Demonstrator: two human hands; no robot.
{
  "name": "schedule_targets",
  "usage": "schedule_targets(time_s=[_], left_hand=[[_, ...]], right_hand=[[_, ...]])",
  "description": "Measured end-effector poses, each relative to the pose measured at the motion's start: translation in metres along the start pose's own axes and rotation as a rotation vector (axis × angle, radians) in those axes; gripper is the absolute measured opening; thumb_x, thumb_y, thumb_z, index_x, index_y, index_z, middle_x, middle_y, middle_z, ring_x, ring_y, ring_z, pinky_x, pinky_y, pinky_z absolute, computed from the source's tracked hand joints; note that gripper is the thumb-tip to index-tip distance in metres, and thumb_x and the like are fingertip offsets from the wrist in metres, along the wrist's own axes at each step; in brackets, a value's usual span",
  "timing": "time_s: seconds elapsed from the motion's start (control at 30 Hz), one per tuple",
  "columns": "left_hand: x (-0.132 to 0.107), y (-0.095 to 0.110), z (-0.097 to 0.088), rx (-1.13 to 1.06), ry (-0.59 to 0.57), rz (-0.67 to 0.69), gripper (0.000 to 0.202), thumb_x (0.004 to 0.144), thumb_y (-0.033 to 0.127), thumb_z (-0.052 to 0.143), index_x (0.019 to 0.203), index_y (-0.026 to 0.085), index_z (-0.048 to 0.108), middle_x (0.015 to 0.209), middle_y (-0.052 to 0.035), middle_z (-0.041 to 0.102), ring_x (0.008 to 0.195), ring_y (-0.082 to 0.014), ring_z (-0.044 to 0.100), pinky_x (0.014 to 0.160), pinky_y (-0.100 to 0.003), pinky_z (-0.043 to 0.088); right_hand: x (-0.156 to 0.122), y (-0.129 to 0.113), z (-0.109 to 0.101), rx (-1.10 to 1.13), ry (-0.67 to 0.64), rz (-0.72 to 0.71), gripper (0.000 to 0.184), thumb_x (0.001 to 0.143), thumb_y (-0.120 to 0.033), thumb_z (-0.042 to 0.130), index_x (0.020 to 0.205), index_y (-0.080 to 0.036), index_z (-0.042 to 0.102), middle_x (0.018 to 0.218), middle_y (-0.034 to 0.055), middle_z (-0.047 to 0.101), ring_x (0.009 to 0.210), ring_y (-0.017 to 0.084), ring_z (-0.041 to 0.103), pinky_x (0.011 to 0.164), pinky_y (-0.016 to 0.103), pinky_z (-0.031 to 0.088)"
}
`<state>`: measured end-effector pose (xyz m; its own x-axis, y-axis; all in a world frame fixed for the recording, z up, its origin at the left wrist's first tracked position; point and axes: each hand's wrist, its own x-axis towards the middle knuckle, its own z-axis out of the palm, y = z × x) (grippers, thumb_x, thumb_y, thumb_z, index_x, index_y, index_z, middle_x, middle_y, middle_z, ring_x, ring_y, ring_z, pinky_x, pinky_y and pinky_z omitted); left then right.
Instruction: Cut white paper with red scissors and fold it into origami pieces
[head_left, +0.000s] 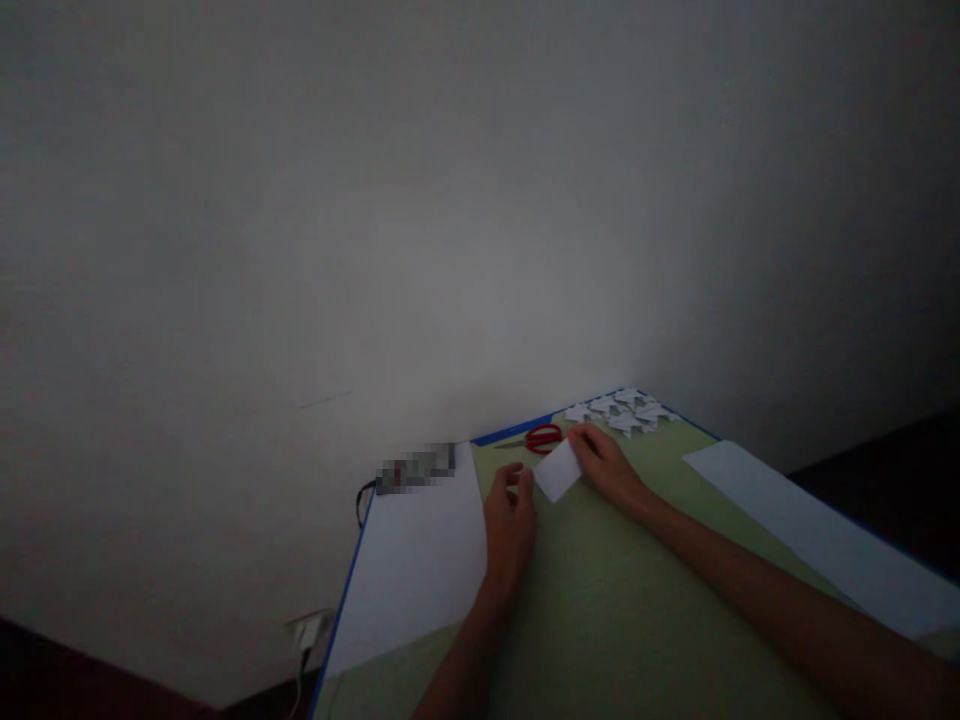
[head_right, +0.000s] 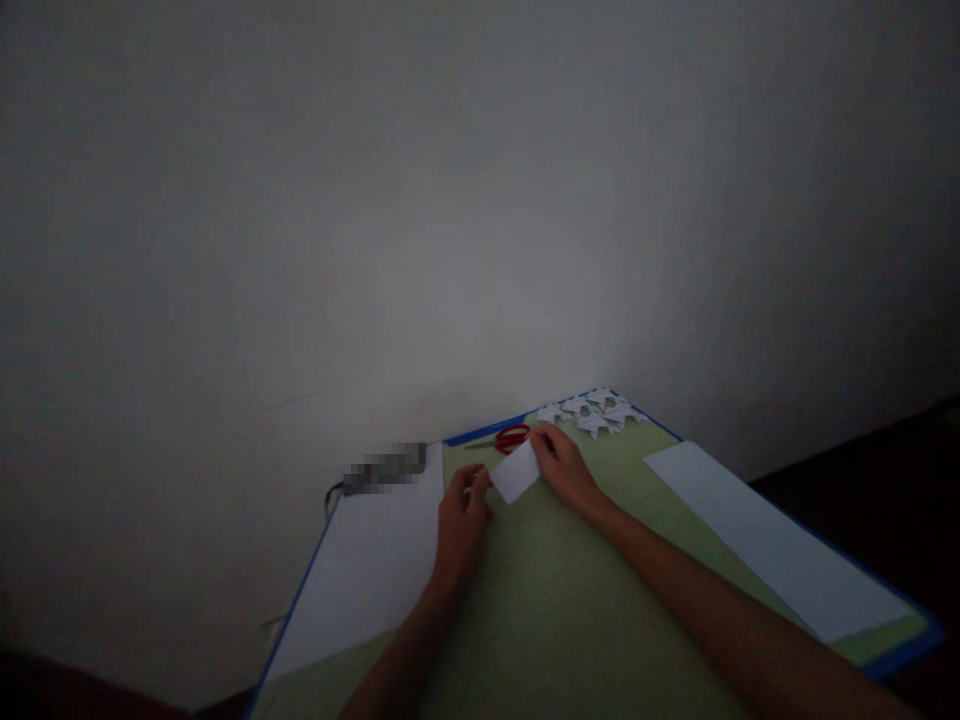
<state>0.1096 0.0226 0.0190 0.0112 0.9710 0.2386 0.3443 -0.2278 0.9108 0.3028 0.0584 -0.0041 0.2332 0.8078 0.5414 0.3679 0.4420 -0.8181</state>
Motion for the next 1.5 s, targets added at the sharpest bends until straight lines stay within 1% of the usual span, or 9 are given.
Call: schedule_targets(time_s=[0.1, 0.17, 0.3, 0.4, 0.57, 0.83, 1.0, 1.2, 1.5], left_hand=[[-0.001, 0.000, 0.001, 0.012, -0.047, 0.029, 0.027, 0.090, 0.041, 0.057, 0.089, 0.017, 0.070, 0.082, -0.0054, 0.070, 0.070, -0.0183, 0.062, 0.065, -0.029, 0.046], [-0.001, 0.000, 0.001, 0.023, -0.053, 0.043, 0.022, 0.087, 0.036, 0.059, 0.079, 0.018, 0.069, 0.075, -0.0037, 0.067, 0.070, -0.0187, 0.061, 0.065, -0.029, 0.044], [0.000, 0.002, -0.001, 0.019, -0.033, 0.064, 0.018, 0.084, 0.033, 0.060, 0.081, 0.017, 0.070, 0.073, -0.0015, 0.066, 0.066, -0.0170, 0.056, 0.065, -0.028, 0.041], [0.000, 0.003, -0.003, 0.011, -0.037, 0.073, 0.019, 0.080, 0.035, 0.066, 0.080, 0.017, 0.071, 0.069, 0.0002, 0.062, 0.065, -0.0163, 0.051, 0.063, -0.027, 0.039], [-0.001, 0.003, -0.005, 0.002, -0.046, 0.079, 0.022, 0.080, 0.038, 0.067, 0.081, 0.017, 0.073, 0.071, -0.0002, 0.063, 0.066, -0.0160, 0.049, 0.063, -0.027, 0.037], [0.000, 0.003, -0.004, -0.021, -0.056, 0.066, 0.025, 0.078, 0.042, 0.069, 0.079, 0.017, 0.073, 0.066, 0.0022, 0.057, 0.062, -0.0147, 0.045, 0.061, -0.027, 0.034], [0.000, 0.003, -0.003, -0.045, -0.073, 0.049, 0.020, 0.073, 0.037, 0.071, 0.074, 0.017, 0.073, 0.063, 0.0026, 0.057, 0.060, -0.0142, 0.043, 0.060, -0.028, 0.032], [0.005, -0.001, -0.004, -0.131, -0.061, 0.011, 0.016, 0.070, 0.033, 0.067, 0.070, 0.018, 0.071, 0.065, 0.0007, 0.060, 0.066, -0.0165, 0.047, 0.063, -0.028, 0.036], [0.011, -0.009, -0.004, -0.226, 0.010, -0.042, 0.018, 0.068, 0.035, 0.067, 0.071, 0.018, 0.070, 0.069, -0.0012, 0.064, 0.073, -0.0192, 0.055, 0.068, -0.029, 0.042]], right_hand=[[-0.006, -0.011, 0.006, 0.031, -0.087, -0.033, 0.026, 0.096, -0.042, 0.053, 0.091, -0.021, 0.067, 0.084, 0.0041, 0.069, 0.078, 0.022, 0.061, 0.070, 0.032, 0.050], [-0.007, -0.016, 0.005, 0.034, -0.125, -0.043, 0.025, 0.096, -0.041, 0.054, 0.091, -0.021, 0.067, 0.082, 0.0034, 0.067, 0.076, 0.021, 0.060, 0.068, 0.031, 0.049], [-0.006, -0.022, -0.002, 0.015, -0.217, -0.077, 0.017, 0.090, -0.037, 0.065, 0.082, -0.021, 0.064, 0.079, 0.0018, 0.064, 0.075, 0.019, 0.059, 0.069, 0.031, 0.048], [-0.009, -0.026, -0.004, 0.026, -0.347, -0.121, 0.020, 0.087, -0.037, 0.071, 0.076, -0.020, 0.068, 0.079, 0.0031, 0.068, 0.076, 0.020, 0.063, 0.071, 0.031, 0.050], [-0.013, -0.029, -0.001, 0.062, -0.486, -0.170, 0.024, 0.090, -0.042, 0.070, 0.082, -0.020, 0.077, 0.084, 0.0062, 0.075, 0.084, 0.022, 0.069, 0.080, 0.034, 0.054], [-0.012, -0.028, 0.001, 0.053, -0.485, -0.148, 0.015, 0.088, -0.027, 0.068, 0.079, -0.019, 0.077, 0.082, 0.0055, 0.075, 0.084, 0.022, 0.069, 0.081, 0.034, 0.053], [-0.013, -0.024, 0.004, 0.054, -0.480, -0.105, 0.011, 0.079, -0.019, 0.067, 0.070, -0.019, 0.073, 0.072, 0.0027, 0.070, 0.071, 0.019, 0.064, 0.068, 0.029, 0.049], [-0.011, -0.019, 0.001, 0.062, -0.482, -0.054, 0.009, 0.075, -0.019, 0.066, 0.071, -0.018, 0.074, 0.071, 0.0016, 0.069, 0.068, 0.017, 0.061, 0.066, 0.028, 0.045], [-0.005, -0.010, -0.009, 0.057, -0.406, -0.002, 0.015, 0.076, -0.027, 0.065, 0.064, -0.018, 0.070, 0.068, 0.0010, 0.063, 0.066, 0.017, 0.056, 0.063, 0.029, 0.040]])
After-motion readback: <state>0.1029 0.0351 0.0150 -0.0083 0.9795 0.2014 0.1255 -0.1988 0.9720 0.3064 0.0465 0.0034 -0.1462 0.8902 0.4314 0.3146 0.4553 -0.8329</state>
